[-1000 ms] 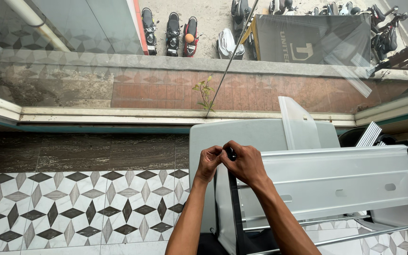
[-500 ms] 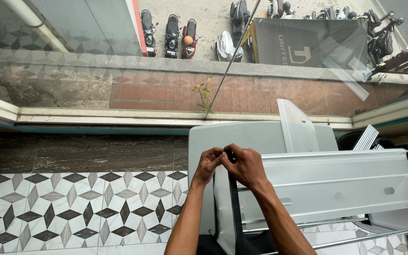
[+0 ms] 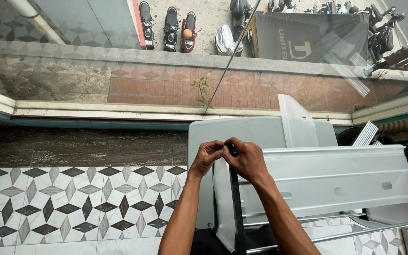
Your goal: The person assembles a metal and plastic shelving unit by inserting metal rods into black plastic corner connectors and attaching translucent plastic shelves. They repeatedly pick up rods and plastic parts, align them, and secure them into the frame. The assembly progresses with multiple rods and shelves being added to the structure.
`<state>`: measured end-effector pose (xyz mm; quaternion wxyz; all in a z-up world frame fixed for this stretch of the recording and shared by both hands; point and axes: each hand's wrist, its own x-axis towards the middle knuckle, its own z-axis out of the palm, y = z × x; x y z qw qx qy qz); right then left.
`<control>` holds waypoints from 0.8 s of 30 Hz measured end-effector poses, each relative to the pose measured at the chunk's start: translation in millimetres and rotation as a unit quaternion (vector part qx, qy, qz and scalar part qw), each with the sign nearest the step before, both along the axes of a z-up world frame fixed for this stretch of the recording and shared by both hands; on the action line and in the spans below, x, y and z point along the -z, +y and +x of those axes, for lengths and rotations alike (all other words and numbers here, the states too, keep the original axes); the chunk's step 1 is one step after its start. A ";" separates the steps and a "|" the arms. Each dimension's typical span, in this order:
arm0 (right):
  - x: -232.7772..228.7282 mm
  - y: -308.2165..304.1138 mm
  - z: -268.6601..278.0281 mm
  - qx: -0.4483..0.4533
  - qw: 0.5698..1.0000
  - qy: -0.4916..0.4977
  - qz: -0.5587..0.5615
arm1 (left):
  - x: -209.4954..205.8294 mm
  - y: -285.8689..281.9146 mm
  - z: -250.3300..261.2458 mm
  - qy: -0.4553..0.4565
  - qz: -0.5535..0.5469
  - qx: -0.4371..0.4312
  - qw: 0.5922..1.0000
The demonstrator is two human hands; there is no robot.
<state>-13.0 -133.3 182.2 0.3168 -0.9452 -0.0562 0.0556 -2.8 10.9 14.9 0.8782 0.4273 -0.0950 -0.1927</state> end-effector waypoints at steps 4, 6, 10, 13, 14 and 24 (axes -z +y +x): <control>1.0 1.7 2.9 0.002 1.000 0.003 -0.005 | 9.5 -2.5 0.0 0.015 -0.040 0.010 0.999; 1.4 1.0 3.4 0.011 0.999 0.028 -0.017 | 12.9 -4.0 0.7 0.017 -0.049 0.014 0.999; 3.5 1.4 3.6 0.000 1.000 -0.025 0.008 | 12.3 -6.1 1.0 0.011 -0.039 -0.001 0.999; 5.3 1.2 5.4 -0.002 1.000 0.006 -0.005 | 8.3 -6.3 1.1 0.005 -0.028 -0.004 1.000; 5.9 1.7 5.9 -0.001 1.000 0.005 -0.003 | 7.7 -6.0 1.7 0.009 -0.028 -0.005 1.000; -41.8 3.1 9.7 0.004 0.998 -0.061 0.008 | 25.9 -3.9 -2.7 0.002 0.029 -0.063 0.998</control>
